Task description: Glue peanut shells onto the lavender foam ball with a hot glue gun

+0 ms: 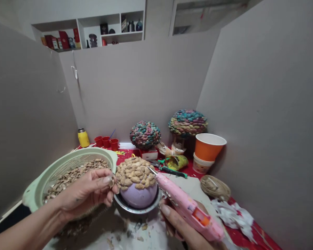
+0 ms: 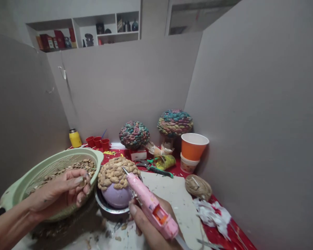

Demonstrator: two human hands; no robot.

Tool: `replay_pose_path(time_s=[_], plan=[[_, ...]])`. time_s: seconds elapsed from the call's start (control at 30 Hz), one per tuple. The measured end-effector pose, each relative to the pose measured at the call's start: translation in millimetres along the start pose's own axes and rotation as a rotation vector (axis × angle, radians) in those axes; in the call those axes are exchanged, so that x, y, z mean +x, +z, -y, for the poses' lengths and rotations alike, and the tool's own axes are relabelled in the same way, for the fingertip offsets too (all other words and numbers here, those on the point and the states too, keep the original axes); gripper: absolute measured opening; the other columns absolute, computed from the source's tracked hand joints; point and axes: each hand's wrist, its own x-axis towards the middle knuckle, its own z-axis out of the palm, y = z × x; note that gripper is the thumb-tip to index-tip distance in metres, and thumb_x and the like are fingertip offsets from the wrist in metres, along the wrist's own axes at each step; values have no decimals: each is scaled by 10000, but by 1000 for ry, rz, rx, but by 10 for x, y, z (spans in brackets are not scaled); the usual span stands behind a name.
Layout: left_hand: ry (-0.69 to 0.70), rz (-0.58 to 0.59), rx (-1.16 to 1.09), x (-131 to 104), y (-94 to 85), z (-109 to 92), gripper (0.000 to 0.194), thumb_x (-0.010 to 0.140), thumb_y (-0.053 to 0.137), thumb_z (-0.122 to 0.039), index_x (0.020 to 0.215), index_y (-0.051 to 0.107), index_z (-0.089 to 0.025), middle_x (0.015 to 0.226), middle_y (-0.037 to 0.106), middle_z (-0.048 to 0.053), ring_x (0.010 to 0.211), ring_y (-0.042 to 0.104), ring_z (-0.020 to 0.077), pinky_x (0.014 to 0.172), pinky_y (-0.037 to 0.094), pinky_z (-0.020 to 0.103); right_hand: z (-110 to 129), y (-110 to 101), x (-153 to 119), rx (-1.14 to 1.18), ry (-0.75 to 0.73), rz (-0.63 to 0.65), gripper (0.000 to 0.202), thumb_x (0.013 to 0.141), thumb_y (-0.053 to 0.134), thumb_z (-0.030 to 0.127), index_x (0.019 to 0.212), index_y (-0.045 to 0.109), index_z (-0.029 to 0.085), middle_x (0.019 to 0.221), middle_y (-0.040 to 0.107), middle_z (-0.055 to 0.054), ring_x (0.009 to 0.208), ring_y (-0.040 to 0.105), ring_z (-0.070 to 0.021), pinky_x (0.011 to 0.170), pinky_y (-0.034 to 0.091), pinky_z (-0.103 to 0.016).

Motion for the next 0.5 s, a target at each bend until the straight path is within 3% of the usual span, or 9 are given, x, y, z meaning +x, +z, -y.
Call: replay_pose_path(time_s=[0.27,0.5], plan=[[-81,80,-185,93,253,372,171,736,813,-195,862,710,-143,700,732,40,543,662,88,559,541,172,147,14,-82,138,-35,57,353,813,646,540,788,634,188,599,559,17,529,504,-142,512,409,-257],[-124,79,-206,249,378,572,209,722,824,-272,768,681,-126,661,703,36,495,623,89,496,529,182,149,6,-64,183,-102,115,361,836,620,539,745,586,191,579,517,28,526,459,-128,509,370,-244]])
